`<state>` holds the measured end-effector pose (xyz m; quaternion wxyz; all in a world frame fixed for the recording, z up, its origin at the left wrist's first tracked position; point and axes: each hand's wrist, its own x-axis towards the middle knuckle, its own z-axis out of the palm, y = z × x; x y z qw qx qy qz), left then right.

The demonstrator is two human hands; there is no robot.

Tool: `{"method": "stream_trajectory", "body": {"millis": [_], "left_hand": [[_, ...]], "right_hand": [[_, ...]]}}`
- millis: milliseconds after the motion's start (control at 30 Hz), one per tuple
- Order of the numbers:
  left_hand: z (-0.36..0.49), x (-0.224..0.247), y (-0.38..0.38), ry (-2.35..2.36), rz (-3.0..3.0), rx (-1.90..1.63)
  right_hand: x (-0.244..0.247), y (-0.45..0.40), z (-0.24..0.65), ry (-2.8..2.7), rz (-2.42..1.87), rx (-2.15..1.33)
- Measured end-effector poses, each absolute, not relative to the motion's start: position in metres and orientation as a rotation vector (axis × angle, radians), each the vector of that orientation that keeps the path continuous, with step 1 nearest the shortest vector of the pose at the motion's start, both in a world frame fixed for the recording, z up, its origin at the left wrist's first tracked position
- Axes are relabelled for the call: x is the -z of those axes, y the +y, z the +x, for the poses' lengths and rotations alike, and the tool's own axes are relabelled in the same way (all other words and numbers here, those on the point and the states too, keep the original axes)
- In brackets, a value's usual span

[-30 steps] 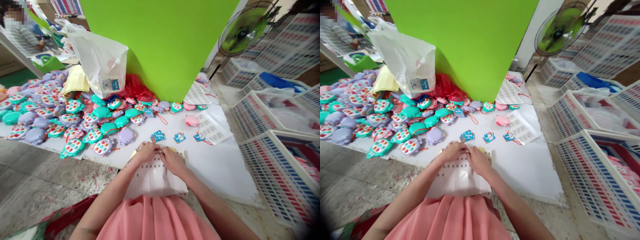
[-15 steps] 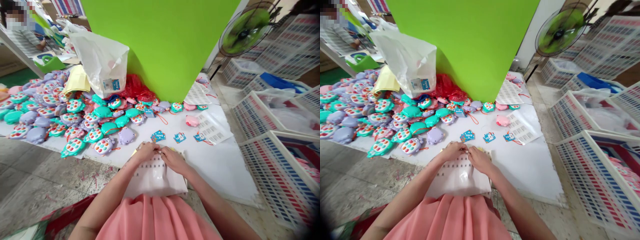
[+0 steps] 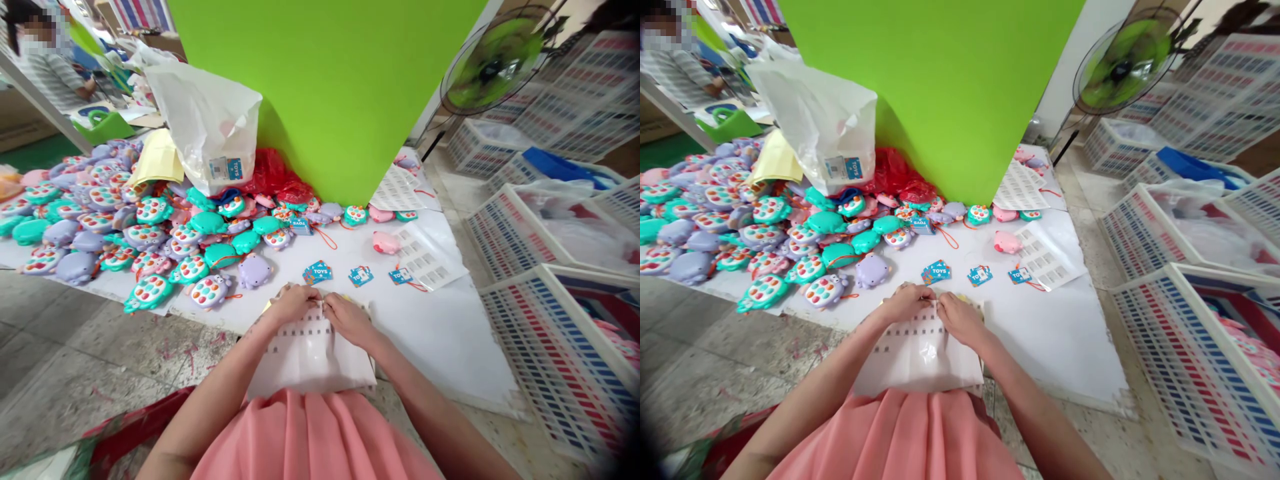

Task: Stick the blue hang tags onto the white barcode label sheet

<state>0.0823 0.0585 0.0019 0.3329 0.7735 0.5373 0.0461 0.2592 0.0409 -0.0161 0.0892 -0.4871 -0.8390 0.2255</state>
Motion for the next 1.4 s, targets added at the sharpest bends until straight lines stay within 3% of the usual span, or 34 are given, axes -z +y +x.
{"method": "stream_trajectory", "body": {"millis": [267,600,867,1100,1400], "left_hand": [[0.086,0.010,0.055,1.579,2.024,-0.124],[0.092,0.009,0.046,1.613,2.200,-0.017],[0.104,0.012,0.037,1.516,2.502,0.022],[0.098,0.017,0.043,1.518,2.442,0.054],[0.098,0.016,0.043,1.522,2.466,0.032]], "right_hand": [[0.024,0.043,0.261,-2.281,-1.461,-0.777],[0.019,0.043,0.273,-1.937,-1.446,-1.155],[-0.010,0.042,0.254,-2.309,-1.338,-0.615],[-0.021,0.046,0.254,-2.354,-1.210,-0.739],[0.005,0.062,0.261,-2.130,-1.044,-0.647]]}}
